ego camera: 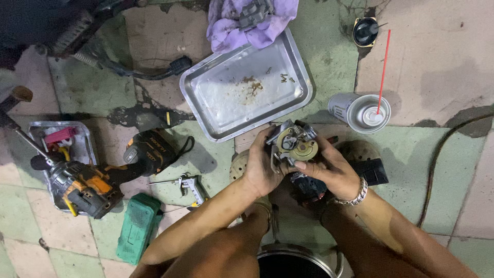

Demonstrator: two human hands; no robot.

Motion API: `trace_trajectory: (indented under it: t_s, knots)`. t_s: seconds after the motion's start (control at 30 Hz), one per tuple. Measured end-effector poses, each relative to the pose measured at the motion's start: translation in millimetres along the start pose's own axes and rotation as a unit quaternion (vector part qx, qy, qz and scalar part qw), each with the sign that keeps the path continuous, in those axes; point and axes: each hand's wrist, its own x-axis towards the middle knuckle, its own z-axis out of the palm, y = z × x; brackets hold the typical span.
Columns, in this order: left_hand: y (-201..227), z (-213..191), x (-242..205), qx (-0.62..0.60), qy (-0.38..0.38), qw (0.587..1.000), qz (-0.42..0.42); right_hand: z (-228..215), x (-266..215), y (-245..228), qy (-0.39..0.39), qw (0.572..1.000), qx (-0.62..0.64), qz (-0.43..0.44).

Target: The person disassembles a carburetor, uses an air hose and cleaning spray to clean the internal components and the throttle slide, and reassembles the unit while sitting on the floor.

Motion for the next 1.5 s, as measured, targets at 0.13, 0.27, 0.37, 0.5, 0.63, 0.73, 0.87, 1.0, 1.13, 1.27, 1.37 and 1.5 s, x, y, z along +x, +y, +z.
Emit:
trace_trajectory:
  t_s: [0.13, 0.27, 0.37, 0.5, 0.63, 0.73, 0.87, 1.0, 1.13, 1.27, 1.37, 1.5]
  knots:
    - [2.5, 8.2, -5.5, -0.029, -0.03, 0.999, 0.002, 1.7, -2.3, -2.4, 0.001, 0.999, 0.044, 0.008]
    - [2.9, 8.6, -8.6, -0.01, -0.014, 1.0, -0.002, -5.3, -5.5, 8.7, 0.012, 0.999, 0.035, 0.007]
    - [-1.4, 1.7, -11.0, -0.004, -0.021, 1.0, 0.022, -15.2, -8.6, 19.9, 0.021, 0.999, 0.032, 0.005]
    - [2.6, 1.5, -12.0, -0.019, -0.002, 0.996, 0.083, -23.6, -12.6, 32.9, 0.033, 0.993, 0.107, 0.038]
    - [12.2, 12.6, -24.2, 0.107, -0.021, 0.987, 0.114, -22.2, -12.3, 22.9, -0.049, 0.976, 0.213, 0.017]
    - [14.2, 19.5, -27.7, 0.351, -0.064, 0.892, 0.278, -14.6, -9.5, 15.2, -0.04, 0.922, 0.382, 0.046]
    - [19.3, 26.4, -33.0, 0.544, -0.027, 0.791, 0.278, -9.5, -7.8, 11.2, 0.07, 0.907, 0.404, 0.098]
    - [19.6, 28.5, -32.3, 0.626, -0.028, 0.728, 0.278, -14.9, -8.4, 12.8, 0.101, 0.906, 0.398, 0.102]
    - [22.6, 26.5, -28.6, 0.604, -0.039, 0.742, 0.289, -19.2, -8.1, 14.4, 0.101, 0.905, 0.404, 0.085]
    - [27.2, 27.6, -26.4, 0.615, -0.008, 0.725, 0.311, -18.6, -9.2, 16.6, 0.142, 0.899, 0.403, 0.095]
    - [32.1, 32.1, -28.7, 0.607, -0.021, 0.718, 0.34, -19.1, -10.1, 16.4, 0.169, 0.896, 0.398, 0.102]
    - [33.5, 33.2, -31.8, 0.638, -0.013, 0.69, 0.343, -20.6, -10.3, 21.4, 0.182, 0.891, 0.403, 0.106]
